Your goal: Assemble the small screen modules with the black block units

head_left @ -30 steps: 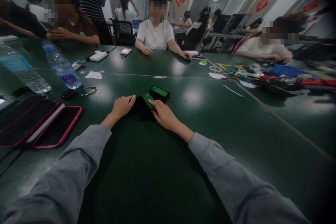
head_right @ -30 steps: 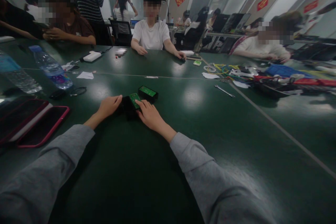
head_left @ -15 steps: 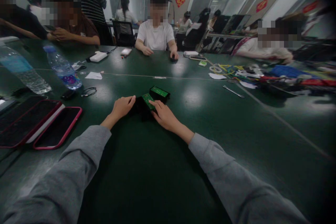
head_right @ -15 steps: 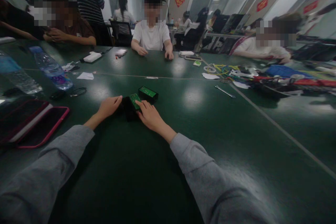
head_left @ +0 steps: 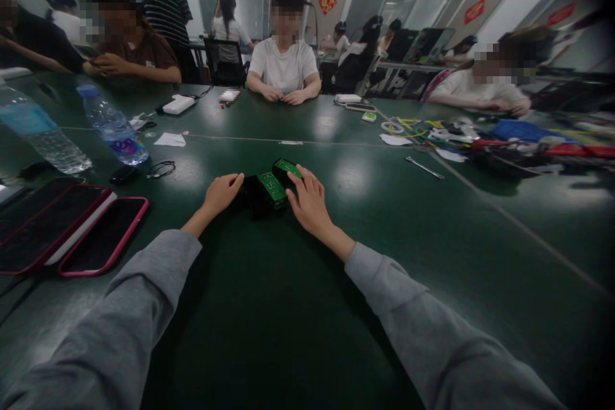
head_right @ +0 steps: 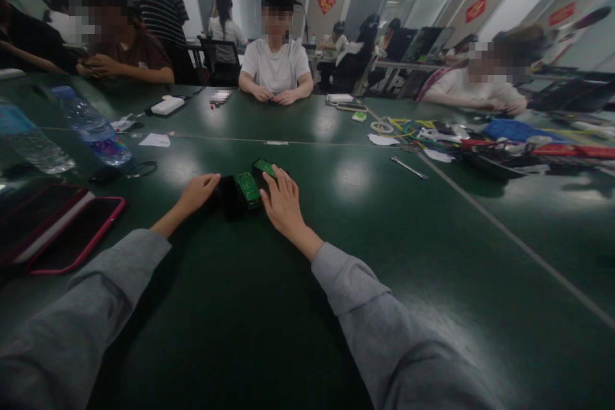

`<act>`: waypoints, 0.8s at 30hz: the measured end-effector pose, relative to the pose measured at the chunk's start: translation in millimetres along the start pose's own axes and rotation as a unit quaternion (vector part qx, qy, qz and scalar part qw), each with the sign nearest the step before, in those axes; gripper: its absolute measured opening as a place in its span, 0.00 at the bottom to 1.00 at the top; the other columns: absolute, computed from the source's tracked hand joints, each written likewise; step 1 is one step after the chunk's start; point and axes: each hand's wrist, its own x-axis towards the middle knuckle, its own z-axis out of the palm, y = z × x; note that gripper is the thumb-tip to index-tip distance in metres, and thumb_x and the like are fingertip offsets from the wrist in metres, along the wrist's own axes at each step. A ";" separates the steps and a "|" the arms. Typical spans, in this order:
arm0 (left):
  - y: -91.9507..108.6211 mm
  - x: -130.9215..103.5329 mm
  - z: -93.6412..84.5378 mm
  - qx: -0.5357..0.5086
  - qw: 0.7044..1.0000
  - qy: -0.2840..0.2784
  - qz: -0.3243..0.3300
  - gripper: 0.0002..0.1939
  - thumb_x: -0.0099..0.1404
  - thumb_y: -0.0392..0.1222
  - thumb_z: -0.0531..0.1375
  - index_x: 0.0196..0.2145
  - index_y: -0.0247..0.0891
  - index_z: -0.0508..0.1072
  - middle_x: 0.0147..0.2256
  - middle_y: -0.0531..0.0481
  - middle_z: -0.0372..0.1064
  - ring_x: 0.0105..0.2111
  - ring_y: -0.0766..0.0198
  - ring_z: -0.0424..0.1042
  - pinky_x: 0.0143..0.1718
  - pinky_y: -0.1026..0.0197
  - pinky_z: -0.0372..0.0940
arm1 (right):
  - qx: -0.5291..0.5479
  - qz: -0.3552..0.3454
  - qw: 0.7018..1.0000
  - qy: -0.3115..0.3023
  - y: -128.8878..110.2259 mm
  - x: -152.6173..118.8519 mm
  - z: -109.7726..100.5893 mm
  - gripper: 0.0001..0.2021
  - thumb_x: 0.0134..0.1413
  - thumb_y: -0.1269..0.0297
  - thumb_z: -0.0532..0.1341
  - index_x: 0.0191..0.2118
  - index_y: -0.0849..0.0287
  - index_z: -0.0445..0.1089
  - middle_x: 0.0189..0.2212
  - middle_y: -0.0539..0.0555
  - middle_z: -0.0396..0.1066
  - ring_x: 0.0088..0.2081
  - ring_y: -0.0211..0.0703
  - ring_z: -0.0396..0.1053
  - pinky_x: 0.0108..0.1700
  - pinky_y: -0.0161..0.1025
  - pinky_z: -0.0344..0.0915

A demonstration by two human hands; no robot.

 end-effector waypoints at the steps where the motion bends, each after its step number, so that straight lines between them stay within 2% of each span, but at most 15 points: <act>1: -0.8 0.8 0.0 -0.011 1.000 0.003 -0.001 0.25 0.68 0.57 0.45 0.21 0.38 0.63 0.22 0.51 0.62 0.24 0.64 0.60 0.28 0.61 0.49 | -0.008 0.009 1.000 0.000 2.6 0.1 1.5 0.21 0.69 0.57 0.45 0.63 0.56 0.55 0.66 0.59 0.51 0.66 0.51 0.47 0.63 0.54 0.49; 4: -3.6 2.7 0.2 -0.044 0.999 0.007 -0.002 0.24 0.68 0.57 0.46 0.21 0.39 0.61 0.21 0.53 0.58 0.24 0.64 0.59 0.27 0.61 0.49 | -0.012 0.026 1.000 -0.008 8.5 0.3 5.1 0.21 0.69 0.55 0.44 0.61 0.58 0.58 0.62 0.60 0.58 0.64 0.51 0.52 0.62 0.54 0.48; 9: -9.1 5.4 1.3 -0.083 0.996 0.013 -0.004 0.23 0.67 0.56 0.48 0.21 0.39 0.60 0.20 0.54 0.56 0.23 0.66 0.57 0.27 0.62 0.49 | -0.009 0.028 0.999 0.020 5.0 1.6 -1.1 0.16 0.69 0.59 0.46 0.52 0.58 0.65 0.49 0.58 0.69 0.52 0.49 0.64 0.54 0.49 0.55; 11: -10.7 5.9 1.9 -0.092 0.996 0.011 -0.006 0.23 0.67 0.57 0.48 0.21 0.39 0.61 0.20 0.54 0.56 0.23 0.66 0.57 0.27 0.62 0.49 | -0.008 0.034 0.999 0.041 2.8 2.4 -5.1 0.14 0.68 0.62 0.46 0.49 0.57 0.66 0.47 0.57 0.69 0.49 0.48 0.64 0.51 0.48 0.57; 14: -11.4 5.9 2.4 -0.097 0.995 0.007 -0.010 0.23 0.66 0.57 0.48 0.21 0.39 0.61 0.19 0.55 0.56 0.22 0.66 0.56 0.26 0.61 0.49 | -0.019 0.049 0.996 0.073 5.4 3.3 -5.4 0.15 0.66 0.62 0.49 0.53 0.57 0.65 0.50 0.59 0.66 0.53 0.52 0.61 0.52 0.49 0.58; 17: -10.1 5.3 2.0 -0.101 0.995 0.007 -0.012 0.23 0.66 0.57 0.48 0.20 0.39 0.60 0.19 0.55 0.55 0.22 0.66 0.57 0.26 0.61 0.49 | -0.018 0.064 0.996 0.061 16.4 3.3 2.3 0.23 0.63 0.57 0.54 0.60 0.62 0.59 0.56 0.65 0.60 0.57 0.58 0.57 0.53 0.54 0.60; 19: -8.8 4.8 1.3 -0.104 0.994 0.005 -0.013 0.23 0.66 0.57 0.49 0.20 0.39 0.60 0.19 0.55 0.56 0.22 0.66 0.57 0.27 0.61 0.49 | 0.009 0.077 0.996 0.033 25.2 3.1 8.4 0.25 0.62 0.56 0.55 0.60 0.65 0.58 0.56 0.67 0.61 0.55 0.59 0.61 0.52 0.54 0.63; 21: -7.8 4.5 0.6 -0.107 0.994 0.004 -0.015 0.23 0.66 0.57 0.49 0.20 0.39 0.61 0.19 0.55 0.56 0.22 0.66 0.58 0.27 0.61 0.50 | 0.041 0.091 0.995 0.018 31.9 2.9 11.7 0.22 0.63 0.58 0.54 0.58 0.64 0.60 0.53 0.65 0.64 0.51 0.56 0.66 0.50 0.52 0.66; 24: -7.8 4.7 0.4 -0.109 0.994 0.003 -0.018 0.23 0.66 0.56 0.49 0.20 0.39 0.61 0.19 0.55 0.56 0.22 0.66 0.58 0.27 0.61 0.50 | 0.047 0.096 0.994 0.027 35.0 3.2 9.1 0.19 0.62 0.60 0.54 0.57 0.62 0.61 0.50 0.63 0.67 0.48 0.54 0.68 0.48 0.51 0.68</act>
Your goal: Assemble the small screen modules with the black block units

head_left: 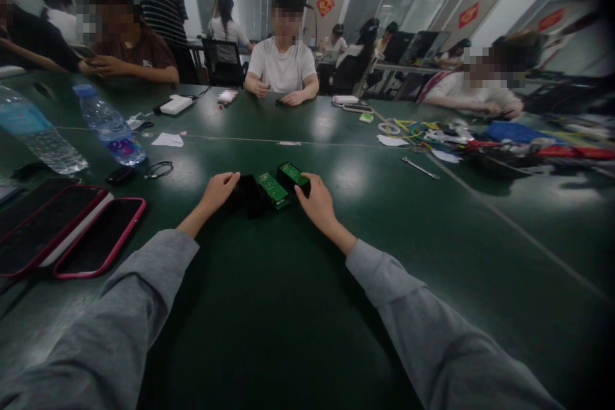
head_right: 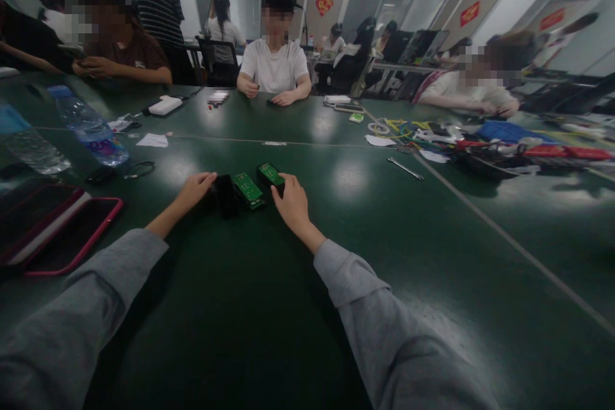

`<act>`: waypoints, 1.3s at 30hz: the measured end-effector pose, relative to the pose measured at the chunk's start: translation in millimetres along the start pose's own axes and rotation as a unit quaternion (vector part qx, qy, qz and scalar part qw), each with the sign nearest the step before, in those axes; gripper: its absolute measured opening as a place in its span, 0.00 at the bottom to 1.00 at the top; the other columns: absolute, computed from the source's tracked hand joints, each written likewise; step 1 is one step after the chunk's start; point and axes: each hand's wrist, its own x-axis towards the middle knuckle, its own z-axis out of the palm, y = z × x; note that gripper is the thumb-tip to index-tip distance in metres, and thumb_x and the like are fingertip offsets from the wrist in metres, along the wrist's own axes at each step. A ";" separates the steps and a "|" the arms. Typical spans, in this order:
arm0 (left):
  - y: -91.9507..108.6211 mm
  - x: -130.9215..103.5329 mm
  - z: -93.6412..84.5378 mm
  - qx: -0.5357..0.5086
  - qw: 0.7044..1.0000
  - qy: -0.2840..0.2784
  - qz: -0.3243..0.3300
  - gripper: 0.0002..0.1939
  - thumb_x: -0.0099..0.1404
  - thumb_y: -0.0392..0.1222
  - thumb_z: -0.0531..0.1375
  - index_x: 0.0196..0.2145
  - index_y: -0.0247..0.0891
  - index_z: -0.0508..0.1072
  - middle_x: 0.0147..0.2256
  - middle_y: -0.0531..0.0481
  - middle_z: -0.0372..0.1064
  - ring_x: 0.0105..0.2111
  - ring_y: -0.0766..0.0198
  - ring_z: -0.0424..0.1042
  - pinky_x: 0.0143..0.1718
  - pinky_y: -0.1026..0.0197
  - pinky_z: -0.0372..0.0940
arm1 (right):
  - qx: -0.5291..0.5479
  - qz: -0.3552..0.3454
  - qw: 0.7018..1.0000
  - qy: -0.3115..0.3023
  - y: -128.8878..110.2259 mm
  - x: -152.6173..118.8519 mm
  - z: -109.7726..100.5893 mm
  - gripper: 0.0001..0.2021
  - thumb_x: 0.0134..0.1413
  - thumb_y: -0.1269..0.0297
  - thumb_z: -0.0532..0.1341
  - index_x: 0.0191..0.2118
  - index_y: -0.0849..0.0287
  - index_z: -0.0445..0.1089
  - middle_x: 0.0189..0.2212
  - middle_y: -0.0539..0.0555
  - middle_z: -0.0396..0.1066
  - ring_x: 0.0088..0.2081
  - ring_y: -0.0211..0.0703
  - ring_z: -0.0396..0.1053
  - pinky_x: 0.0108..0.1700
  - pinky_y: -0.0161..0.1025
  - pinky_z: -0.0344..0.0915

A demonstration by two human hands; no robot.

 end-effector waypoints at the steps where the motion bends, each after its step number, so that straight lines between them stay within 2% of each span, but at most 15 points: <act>1: -0.5 0.3 0.1 0.000 1.000 0.000 -0.001 0.23 0.66 0.57 0.49 0.20 0.39 0.61 0.19 0.55 0.57 0.22 0.66 0.59 0.27 0.61 0.51 | -0.012 -0.007 1.000 0.004 -0.8 0.3 -2.4 0.20 0.62 0.61 0.55 0.57 0.62 0.60 0.50 0.63 0.67 0.49 0.54 0.68 0.49 0.52 0.67; 7: -3.0 1.5 1.3 0.000 1.000 0.000 -0.001 0.23 0.66 0.57 0.49 0.20 0.39 0.61 0.18 0.55 0.56 0.21 0.66 0.58 0.26 0.61 0.51 | -0.136 -0.055 0.989 -0.005 -7.9 1.4 -15.5 0.26 0.60 0.68 0.54 0.63 0.64 0.53 0.51 0.65 0.64 0.53 0.59 0.62 0.52 0.56 0.63; 11: -1.7 -0.1 0.3 -0.003 1.000 -0.003 -0.006 0.23 0.66 0.57 0.49 0.21 0.39 0.61 0.19 0.54 0.58 0.21 0.65 0.59 0.26 0.61 0.52 | -0.152 -0.083 0.985 -0.023 -10.8 -1.5 -13.6 0.27 0.59 0.66 0.56 0.63 0.63 0.53 0.53 0.65 0.61 0.54 0.61 0.59 0.52 0.57 0.62; 15: -2.2 -0.2 -0.2 0.001 1.000 -0.003 -0.010 0.23 0.65 0.58 0.49 0.21 0.39 0.62 0.19 0.54 0.59 0.22 0.65 0.60 0.27 0.61 0.52 | -0.115 -0.079 0.990 -0.026 -8.2 -3.6 -7.0 0.25 0.61 0.59 0.56 0.61 0.60 0.57 0.54 0.65 0.58 0.56 0.61 0.58 0.52 0.57 0.63; 19: -5.2 1.7 1.5 0.005 1.000 -0.002 -0.007 0.23 0.66 0.58 0.49 0.21 0.39 0.63 0.19 0.54 0.60 0.22 0.65 0.60 0.27 0.61 0.52 | -0.039 -0.034 0.999 -0.008 2.9 0.1 0.2 0.27 0.62 0.56 0.55 0.62 0.64 0.55 0.55 0.68 0.60 0.57 0.59 0.60 0.54 0.57 0.64; 23: -5.9 1.7 2.4 0.000 1.000 0.000 -0.002 0.24 0.66 0.58 0.49 0.21 0.39 0.62 0.19 0.54 0.59 0.22 0.65 0.60 0.27 0.61 0.52 | 0.034 0.020 0.999 -0.034 10.8 4.3 2.7 0.26 0.60 0.57 0.57 0.60 0.66 0.58 0.50 0.66 0.68 0.49 0.56 0.69 0.51 0.54 0.67; 26: -4.1 0.3 1.3 -0.006 1.000 -0.003 -0.003 0.24 0.66 0.58 0.49 0.21 0.39 0.62 0.19 0.54 0.58 0.22 0.65 0.60 0.26 0.61 0.52 | 0.038 0.035 0.998 -0.033 10.9 5.6 -0.6 0.25 0.58 0.60 0.58 0.59 0.67 0.59 0.47 0.65 0.71 0.45 0.54 0.72 0.48 0.52 0.70; 28: -2.7 -0.4 0.4 -0.008 1.000 -0.005 -0.007 0.24 0.66 0.59 0.49 0.21 0.39 0.62 0.19 0.54 0.58 0.22 0.65 0.59 0.26 0.62 0.52 | -0.002 0.001 1.000 -0.015 9.4 5.5 -4.3 0.26 0.57 0.65 0.58 0.60 0.67 0.58 0.52 0.66 0.68 0.51 0.56 0.69 0.53 0.55 0.67; 30: -1.8 -0.7 0.0 -0.007 1.000 -0.008 -0.012 0.24 0.66 0.59 0.49 0.21 0.39 0.62 0.18 0.54 0.58 0.21 0.65 0.59 0.25 0.62 0.52 | -0.059 -0.049 0.997 -0.005 6.9 4.7 -8.0 0.25 0.56 0.71 0.56 0.60 0.65 0.58 0.58 0.66 0.61 0.60 0.58 0.60 0.59 0.58 0.60; 32: -1.5 -0.7 0.0 -0.005 1.000 -0.009 -0.014 0.24 0.66 0.58 0.49 0.21 0.39 0.62 0.18 0.54 0.59 0.21 0.65 0.59 0.25 0.62 0.52 | -0.102 -0.083 0.991 -0.011 3.0 3.0 -10.7 0.25 0.55 0.75 0.54 0.60 0.64 0.59 0.62 0.65 0.56 0.65 0.58 0.52 0.62 0.59 0.56; 37: -2.9 0.0 0.8 -0.005 1.000 -0.007 -0.012 0.23 0.66 0.59 0.49 0.22 0.39 0.63 0.19 0.54 0.59 0.21 0.65 0.60 0.25 0.62 0.52 | -0.102 -0.153 0.980 -0.071 -10.9 -2.2 -10.5 0.25 0.59 0.71 0.54 0.62 0.62 0.57 0.64 0.63 0.54 0.66 0.55 0.50 0.64 0.58 0.53; 39: -3.4 0.1 0.7 -0.003 1.000 -0.008 -0.012 0.23 0.66 0.58 0.48 0.22 0.39 0.64 0.19 0.53 0.60 0.22 0.65 0.60 0.26 0.61 0.52 | -0.088 -0.147 0.983 -0.061 -12.6 -2.9 -8.6 0.26 0.60 0.67 0.55 0.64 0.61 0.54 0.65 0.63 0.52 0.67 0.56 0.48 0.64 0.59 0.53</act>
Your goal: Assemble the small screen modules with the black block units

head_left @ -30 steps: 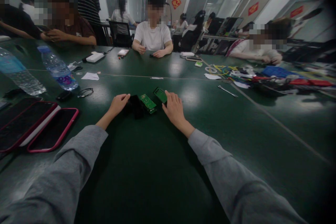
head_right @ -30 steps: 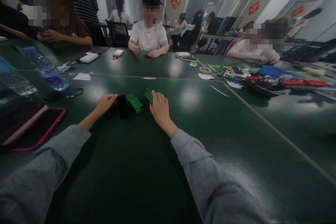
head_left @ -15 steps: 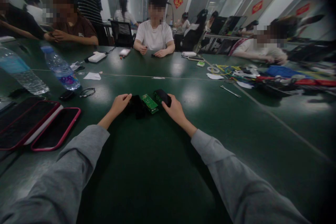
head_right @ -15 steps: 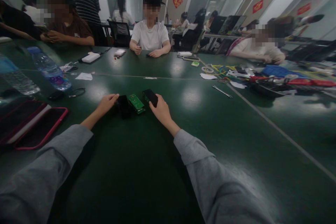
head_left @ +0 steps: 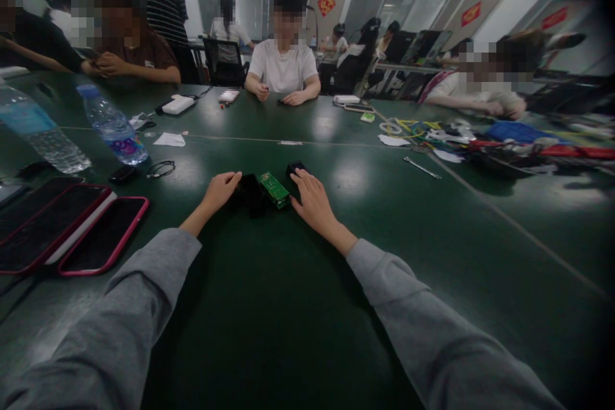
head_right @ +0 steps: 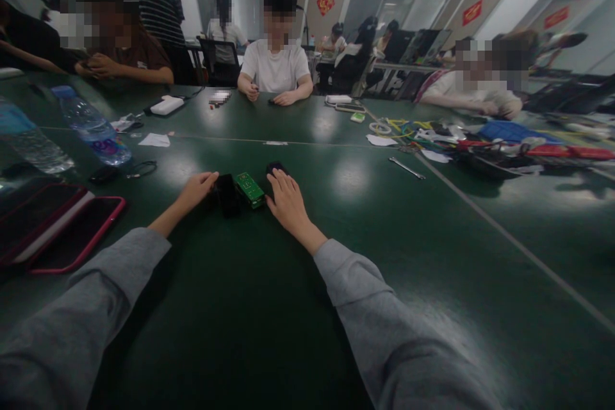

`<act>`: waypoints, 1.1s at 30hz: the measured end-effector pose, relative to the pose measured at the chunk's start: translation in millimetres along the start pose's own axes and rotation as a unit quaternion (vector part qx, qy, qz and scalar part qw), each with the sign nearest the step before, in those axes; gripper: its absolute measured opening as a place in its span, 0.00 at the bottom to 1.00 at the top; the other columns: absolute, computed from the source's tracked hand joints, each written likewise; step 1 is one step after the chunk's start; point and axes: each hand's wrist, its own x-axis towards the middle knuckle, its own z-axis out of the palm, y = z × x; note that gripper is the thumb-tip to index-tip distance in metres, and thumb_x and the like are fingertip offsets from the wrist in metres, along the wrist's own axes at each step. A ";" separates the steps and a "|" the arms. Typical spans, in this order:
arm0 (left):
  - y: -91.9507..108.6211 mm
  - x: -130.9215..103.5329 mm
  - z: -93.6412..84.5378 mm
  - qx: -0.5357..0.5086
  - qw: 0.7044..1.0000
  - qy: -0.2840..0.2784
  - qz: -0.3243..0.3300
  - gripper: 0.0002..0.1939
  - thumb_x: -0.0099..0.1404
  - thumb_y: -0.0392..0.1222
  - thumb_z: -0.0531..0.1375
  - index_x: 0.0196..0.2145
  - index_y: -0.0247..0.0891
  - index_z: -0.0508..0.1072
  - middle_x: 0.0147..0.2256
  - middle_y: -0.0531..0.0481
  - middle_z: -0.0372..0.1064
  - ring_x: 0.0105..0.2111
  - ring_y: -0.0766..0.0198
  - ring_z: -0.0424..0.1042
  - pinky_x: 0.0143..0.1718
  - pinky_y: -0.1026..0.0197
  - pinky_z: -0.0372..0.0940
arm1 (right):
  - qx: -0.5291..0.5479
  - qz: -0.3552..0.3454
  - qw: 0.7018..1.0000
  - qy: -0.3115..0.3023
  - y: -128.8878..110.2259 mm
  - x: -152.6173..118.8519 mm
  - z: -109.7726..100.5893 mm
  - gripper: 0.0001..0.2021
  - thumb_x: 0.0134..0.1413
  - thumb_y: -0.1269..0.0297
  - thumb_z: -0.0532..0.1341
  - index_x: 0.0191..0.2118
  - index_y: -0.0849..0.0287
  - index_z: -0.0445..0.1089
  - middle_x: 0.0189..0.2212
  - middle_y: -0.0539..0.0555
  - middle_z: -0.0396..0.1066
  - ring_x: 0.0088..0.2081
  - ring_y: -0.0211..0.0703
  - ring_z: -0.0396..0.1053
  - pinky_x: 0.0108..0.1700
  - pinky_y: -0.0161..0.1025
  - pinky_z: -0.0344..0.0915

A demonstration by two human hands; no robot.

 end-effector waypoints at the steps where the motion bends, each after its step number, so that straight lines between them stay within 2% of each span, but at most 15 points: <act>1: -0.2 0.0 -0.1 0.001 1.000 0.001 0.001 0.23 0.66 0.58 0.48 0.22 0.39 0.64 0.19 0.53 0.60 0.22 0.65 0.60 0.26 0.61 0.52 | 0.003 0.024 1.000 0.017 0.8 0.0 1.2 0.27 0.61 0.65 0.55 0.65 0.60 0.53 0.65 0.64 0.51 0.67 0.57 0.47 0.63 0.60 0.53; 3: -0.3 -0.1 -0.4 0.003 1.000 0.002 0.003 0.24 0.66 0.58 0.48 0.22 0.39 0.64 0.19 0.53 0.60 0.22 0.65 0.60 0.26 0.61 0.53 | 0.013 0.087 0.995 0.042 5.7 0.0 4.0 0.28 0.61 0.62 0.54 0.66 0.61 0.51 0.63 0.67 0.52 0.64 0.61 0.52 0.59 0.62 0.58; 5: -0.2 -0.3 -0.6 0.003 1.000 0.001 0.003 0.24 0.66 0.58 0.48 0.22 0.39 0.64 0.20 0.53 0.61 0.22 0.65 0.61 0.26 0.61 0.53 | 0.037 0.138 0.989 0.033 12.1 -0.2 6.8 0.30 0.61 0.59 0.55 0.65 0.63 0.51 0.58 0.69 0.58 0.56 0.62 0.63 0.52 0.61 0.65; 8: 0.0 -0.5 -0.6 -0.001 1.000 -0.003 0.002 0.24 0.66 0.59 0.48 0.22 0.39 0.64 0.20 0.53 0.61 0.22 0.65 0.61 0.26 0.61 0.53 | 0.081 0.154 0.985 0.022 17.0 0.2 8.0 0.29 0.60 0.57 0.55 0.64 0.64 0.54 0.53 0.67 0.64 0.47 0.58 0.70 0.46 0.56 0.70; 13: 0.1 -0.3 -0.2 -0.007 1.000 -0.005 -0.002 0.24 0.65 0.60 0.49 0.22 0.39 0.64 0.19 0.53 0.60 0.22 0.65 0.60 0.25 0.62 0.52 | 0.093 0.143 0.976 0.136 16.4 4.3 -2.5 0.27 0.62 0.56 0.53 0.64 0.61 0.53 0.55 0.65 0.62 0.53 0.57 0.66 0.51 0.54 0.67; 17: 0.2 0.0 0.0 -0.009 1.000 -0.006 0.002 0.24 0.65 0.59 0.48 0.22 0.39 0.64 0.20 0.53 0.60 0.22 0.65 0.60 0.25 0.62 0.53 | 0.059 0.155 0.970 0.178 33.3 5.8 -8.4 0.27 0.62 0.56 0.53 0.64 0.60 0.52 0.56 0.64 0.61 0.55 0.56 0.63 0.54 0.54 0.65; 20: 0.9 0.2 -0.1 -0.007 1.000 -0.008 0.002 0.24 0.66 0.59 0.48 0.22 0.39 0.63 0.19 0.53 0.60 0.22 0.65 0.61 0.25 0.62 0.53 | 0.041 0.193 0.966 0.170 53.6 3.2 -2.7 0.26 0.61 0.57 0.54 0.62 0.62 0.55 0.54 0.66 0.63 0.52 0.57 0.65 0.51 0.54 0.66; 24: 1.5 0.2 -0.5 -0.006 1.000 -0.007 -0.005 0.24 0.66 0.58 0.49 0.22 0.39 0.63 0.19 0.53 0.60 0.22 0.65 0.61 0.25 0.62 0.53 | 0.013 0.221 0.971 0.087 67.2 -1.1 7.4 0.24 0.59 0.60 0.56 0.59 0.64 0.60 0.49 0.67 0.65 0.47 0.58 0.67 0.47 0.56 0.66; 26: 0.9 0.2 -0.5 -0.009 1.000 -0.005 -0.003 0.24 0.66 0.58 0.49 0.21 0.39 0.63 0.19 0.53 0.60 0.21 0.65 0.61 0.25 0.62 0.53 | -0.022 0.217 0.973 0.081 65.2 -1.5 7.5 0.23 0.59 0.60 0.56 0.58 0.65 0.61 0.49 0.68 0.65 0.49 0.60 0.65 0.48 0.59 0.63; 28: 0.1 0.4 -0.4 -0.010 1.000 -0.006 -0.002 0.24 0.66 0.58 0.49 0.21 0.39 0.63 0.19 0.53 0.60 0.21 0.65 0.61 0.25 0.62 0.53 | -0.042 0.208 0.970 0.119 58.9 -0.6 3.3 0.22 0.61 0.60 0.54 0.57 0.66 0.62 0.50 0.70 0.63 0.52 0.62 0.61 0.50 0.60 0.60; 31: -1.0 0.4 -0.1 -0.008 1.000 -0.007 -0.006 0.24 0.66 0.59 0.49 0.21 0.39 0.63 0.19 0.53 0.60 0.21 0.65 0.61 0.25 0.62 0.53 | -0.037 0.185 0.968 0.167 42.2 1.0 -7.2 0.20 0.65 0.61 0.49 0.58 0.65 0.61 0.55 0.69 0.60 0.57 0.60 0.55 0.55 0.56 0.55; 33: -1.1 0.1 0.0 -0.008 1.000 -0.007 -0.007 0.24 0.66 0.59 0.49 0.22 0.39 0.63 0.19 0.53 0.60 0.21 0.65 0.60 0.24 0.62 0.53 | -0.027 0.155 0.973 0.169 26.3 0.9 -13.0 0.19 0.67 0.61 0.48 0.58 0.63 0.60 0.57 0.66 0.58 0.59 0.55 0.54 0.58 0.51 0.53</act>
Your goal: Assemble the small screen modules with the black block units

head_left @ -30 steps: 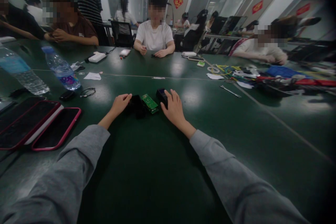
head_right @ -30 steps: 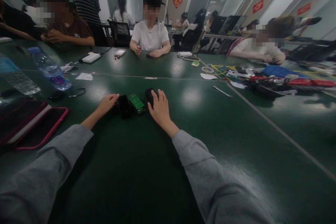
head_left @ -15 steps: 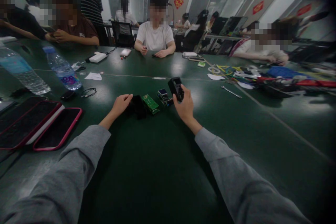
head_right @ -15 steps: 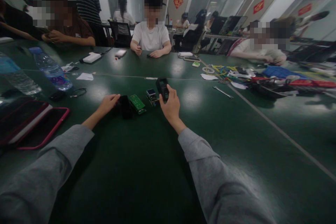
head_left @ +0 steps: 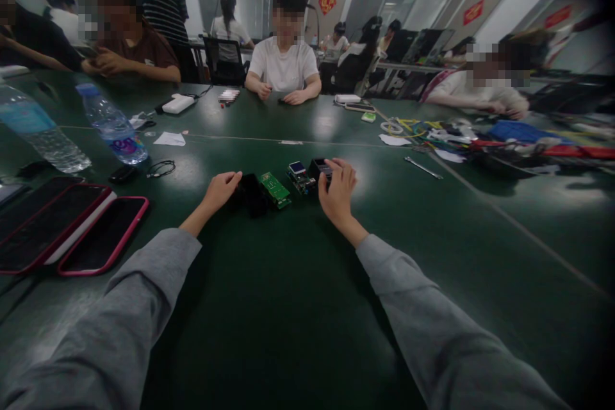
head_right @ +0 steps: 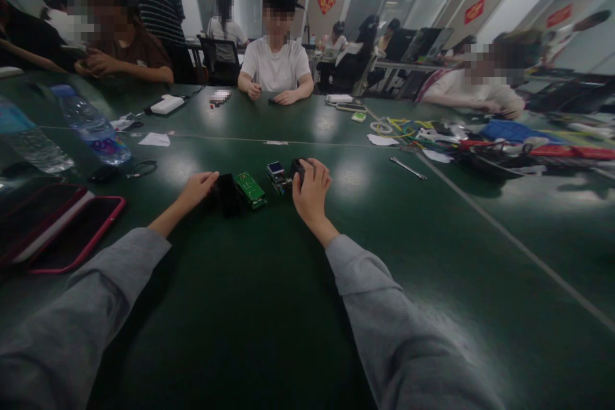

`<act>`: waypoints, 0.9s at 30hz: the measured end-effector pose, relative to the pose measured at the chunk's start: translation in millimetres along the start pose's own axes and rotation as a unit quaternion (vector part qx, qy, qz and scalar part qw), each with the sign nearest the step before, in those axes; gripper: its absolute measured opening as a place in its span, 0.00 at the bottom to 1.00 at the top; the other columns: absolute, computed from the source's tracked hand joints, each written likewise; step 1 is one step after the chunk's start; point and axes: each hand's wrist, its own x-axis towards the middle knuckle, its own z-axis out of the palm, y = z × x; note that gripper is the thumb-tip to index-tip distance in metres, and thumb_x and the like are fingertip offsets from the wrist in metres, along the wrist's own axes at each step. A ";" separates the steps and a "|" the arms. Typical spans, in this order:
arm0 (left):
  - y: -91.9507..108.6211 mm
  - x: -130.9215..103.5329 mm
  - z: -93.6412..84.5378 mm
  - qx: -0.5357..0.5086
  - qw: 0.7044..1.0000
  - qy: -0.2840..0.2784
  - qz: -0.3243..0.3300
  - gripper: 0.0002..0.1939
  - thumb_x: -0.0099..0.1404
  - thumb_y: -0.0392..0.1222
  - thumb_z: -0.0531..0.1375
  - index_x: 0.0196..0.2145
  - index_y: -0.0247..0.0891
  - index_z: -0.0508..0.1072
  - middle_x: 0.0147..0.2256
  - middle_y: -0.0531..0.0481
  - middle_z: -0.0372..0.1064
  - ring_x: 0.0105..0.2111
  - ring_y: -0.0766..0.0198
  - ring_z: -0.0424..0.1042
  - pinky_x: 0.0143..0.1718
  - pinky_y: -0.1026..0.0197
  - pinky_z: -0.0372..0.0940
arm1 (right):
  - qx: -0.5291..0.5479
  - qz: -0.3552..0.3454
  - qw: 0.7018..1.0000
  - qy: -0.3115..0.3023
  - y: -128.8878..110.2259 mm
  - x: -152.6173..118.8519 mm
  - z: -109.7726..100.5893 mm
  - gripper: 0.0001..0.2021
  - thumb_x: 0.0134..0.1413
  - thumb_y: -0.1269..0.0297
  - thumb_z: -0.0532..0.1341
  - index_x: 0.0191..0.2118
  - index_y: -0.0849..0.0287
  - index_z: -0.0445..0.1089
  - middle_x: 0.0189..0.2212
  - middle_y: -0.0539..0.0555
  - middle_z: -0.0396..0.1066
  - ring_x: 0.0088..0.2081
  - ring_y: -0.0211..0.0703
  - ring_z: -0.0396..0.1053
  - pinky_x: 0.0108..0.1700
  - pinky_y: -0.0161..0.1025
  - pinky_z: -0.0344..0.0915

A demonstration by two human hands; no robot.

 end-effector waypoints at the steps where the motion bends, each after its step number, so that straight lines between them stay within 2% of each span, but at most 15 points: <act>1: 0.1 -0.2 0.1 -0.001 1.000 0.001 0.000 0.24 0.66 0.59 0.49 0.22 0.39 0.63 0.19 0.53 0.60 0.21 0.65 0.60 0.24 0.62 0.53 | 0.010 -0.022 1.000 -0.007 -8.3 -2.4 -2.8 0.19 0.67 0.61 0.48 0.59 0.62 0.60 0.58 0.64 0.58 0.60 0.53 0.53 0.59 0.49 0.53; 3: 0.5 -0.7 0.2 -0.004 1.000 0.000 0.002 0.24 0.66 0.59 0.49 0.22 0.38 0.64 0.19 0.53 0.60 0.21 0.65 0.60 0.24 0.63 0.52 | 0.028 -0.076 0.996 -0.043 -24.1 -8.7 -5.7 0.19 0.67 0.61 0.48 0.60 0.59 0.58 0.60 0.62 0.56 0.62 0.52 0.52 0.60 0.49 0.51; 6: 0.9 -0.9 0.4 -0.006 1.000 0.000 0.007 0.24 0.66 0.60 0.49 0.22 0.38 0.64 0.20 0.53 0.60 0.22 0.66 0.60 0.24 0.63 0.52 | 0.036 -0.146 0.979 -0.139 -39.2 -17.4 -3.3 0.22 0.67 0.58 0.49 0.62 0.58 0.56 0.62 0.61 0.55 0.64 0.53 0.51 0.62 0.52 0.50; 8: 0.9 -0.6 0.6 -0.005 1.000 0.000 0.007 0.24 0.66 0.60 0.49 0.22 0.38 0.64 0.20 0.53 0.60 0.22 0.66 0.60 0.24 0.63 0.52 | 0.041 -0.173 0.965 -0.195 -41.0 -20.6 1.2 0.22 0.66 0.57 0.50 0.62 0.59 0.58 0.60 0.61 0.59 0.64 0.53 0.51 0.62 0.53 0.49; 10: 1.2 -0.2 0.7 -0.003 1.000 0.000 0.003 0.24 0.66 0.60 0.49 0.23 0.38 0.64 0.19 0.54 0.59 0.22 0.66 0.60 0.24 0.63 0.52 | 0.048 -0.183 0.956 -0.225 -38.6 -21.4 5.5 0.21 0.67 0.57 0.50 0.60 0.60 0.60 0.56 0.60 0.65 0.63 0.53 0.54 0.63 0.53 0.47; 13: 2.3 -0.5 0.4 0.000 1.000 -0.004 -0.001 0.24 0.66 0.60 0.49 0.23 0.38 0.65 0.19 0.53 0.60 0.21 0.66 0.60 0.24 0.63 0.53 | 0.059 -0.177 0.956 -0.226 -34.9 -20.1 7.0 0.22 0.67 0.59 0.50 0.62 0.60 0.57 0.56 0.60 0.66 0.62 0.52 0.56 0.63 0.53 0.48; 16: 3.9 -1.5 -0.3 -0.001 1.000 -0.006 0.002 0.24 0.66 0.59 0.48 0.24 0.38 0.66 0.20 0.53 0.61 0.22 0.66 0.60 0.25 0.63 0.53 | 0.073 -0.182 0.957 -0.213 -36.3 -17.9 2.4 0.25 0.67 0.59 0.49 0.67 0.56 0.50 0.61 0.59 0.59 0.64 0.51 0.53 0.63 0.53 0.50; 19: 4.8 -1.9 -0.6 -0.002 1.000 -0.003 0.005 0.23 0.66 0.59 0.49 0.23 0.38 0.65 0.20 0.53 0.60 0.22 0.65 0.60 0.25 0.63 0.53 | 0.094 -0.226 0.942 -0.230 -39.6 -16.6 -1.6 0.24 0.68 0.58 0.48 0.67 0.52 0.49 0.66 0.56 0.52 0.65 0.51 0.50 0.63 0.53 0.52; 21: 4.7 -1.9 -0.5 -0.002 1.000 -0.001 0.006 0.24 0.66 0.59 0.49 0.22 0.38 0.64 0.19 0.53 0.60 0.21 0.66 0.60 0.24 0.62 0.52 | 0.110 -0.246 0.928 -0.258 -40.6 -16.3 -1.8 0.24 0.68 0.57 0.49 0.66 0.51 0.51 0.67 0.57 0.49 0.64 0.52 0.52 0.61 0.52 0.56; 23: 4.4 -1.8 -0.4 -0.002 1.000 -0.001 0.009 0.24 0.66 0.59 0.49 0.22 0.38 0.63 0.19 0.53 0.59 0.21 0.66 0.60 0.24 0.62 0.52 | 0.120 -0.237 0.922 -0.280 -40.7 -16.2 -0.8 0.24 0.68 0.55 0.49 0.66 0.52 0.51 0.65 0.59 0.52 0.61 0.53 0.57 0.57 0.52 0.61; 27: 3.3 -1.5 -0.1 -0.004 1.000 0.004 0.008 0.24 0.66 0.59 0.49 0.22 0.38 0.63 0.19 0.53 0.59 0.21 0.66 0.60 0.24 0.62 0.52 | 0.128 -0.214 0.919 -0.304 -40.8 -15.2 -0.9 0.25 0.67 0.53 0.50 0.66 0.54 0.52 0.51 0.59 0.66 0.50 0.51 0.67 0.51 0.51 0.66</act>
